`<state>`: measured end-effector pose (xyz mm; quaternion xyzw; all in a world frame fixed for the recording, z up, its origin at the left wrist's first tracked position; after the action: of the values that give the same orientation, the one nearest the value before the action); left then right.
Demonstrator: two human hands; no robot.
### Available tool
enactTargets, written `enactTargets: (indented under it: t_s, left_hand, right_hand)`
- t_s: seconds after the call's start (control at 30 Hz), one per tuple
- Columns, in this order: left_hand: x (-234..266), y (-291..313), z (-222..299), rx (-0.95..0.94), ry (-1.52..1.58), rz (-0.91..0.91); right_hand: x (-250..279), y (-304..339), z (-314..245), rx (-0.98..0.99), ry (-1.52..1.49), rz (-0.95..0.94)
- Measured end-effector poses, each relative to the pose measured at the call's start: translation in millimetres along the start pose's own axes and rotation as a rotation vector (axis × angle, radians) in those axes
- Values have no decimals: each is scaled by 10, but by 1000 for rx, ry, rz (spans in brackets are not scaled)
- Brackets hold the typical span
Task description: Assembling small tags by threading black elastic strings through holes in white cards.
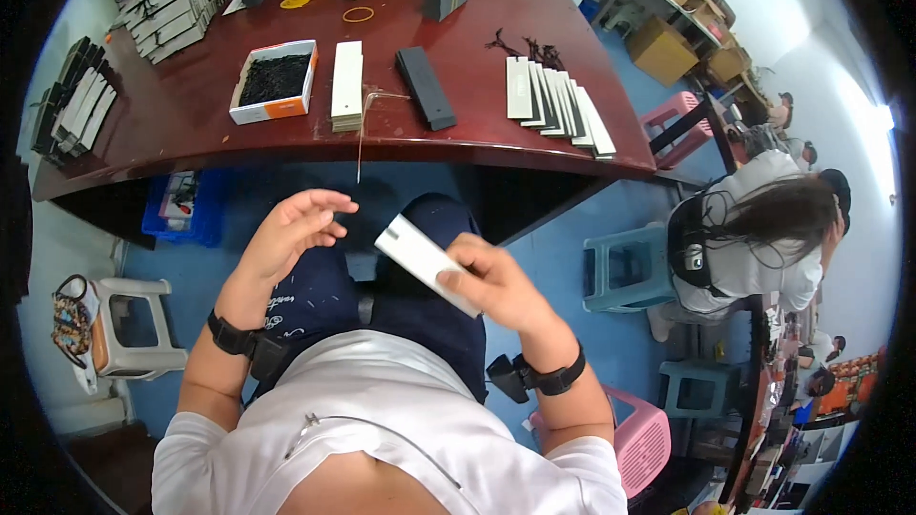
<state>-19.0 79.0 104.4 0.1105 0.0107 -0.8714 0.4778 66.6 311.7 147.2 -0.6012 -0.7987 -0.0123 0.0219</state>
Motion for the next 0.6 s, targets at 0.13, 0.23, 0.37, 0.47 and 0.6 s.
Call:
enactTargets:
  t_s: [0.13,0.23,0.37,0.47,0.6]
  left_hand:
    - [102,52,-143,7,-78,-42]
    - [169,88,-246,17,-35,-18]
    - [201,110,-232,7,-29,-2]
    - [272,124,-285,11,-16,-14]
    - [357,156,-352,24,-9,5]
  right_hand:
    - [426,-260,-437,-156,9,155]
    - [757,-719,-729,-12,130,322]
    - [1259,-1321,-911,213,194,469]
    - [1546,-1585,-595,227,871,656]
    - [1374,-1605,-326,-22,1235,653]
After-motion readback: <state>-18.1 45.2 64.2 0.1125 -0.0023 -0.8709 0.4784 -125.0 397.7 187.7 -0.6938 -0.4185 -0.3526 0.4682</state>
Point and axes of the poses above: each hand's wrist, its own y-axis away from the middle knuckle, its own x-axis out of the back of the hand, z = x × y, the point moved 5 cm from there along -y, towards the middle knuckle, and after that the axes turned 12 degrees about -y, right-handed, at the moved point
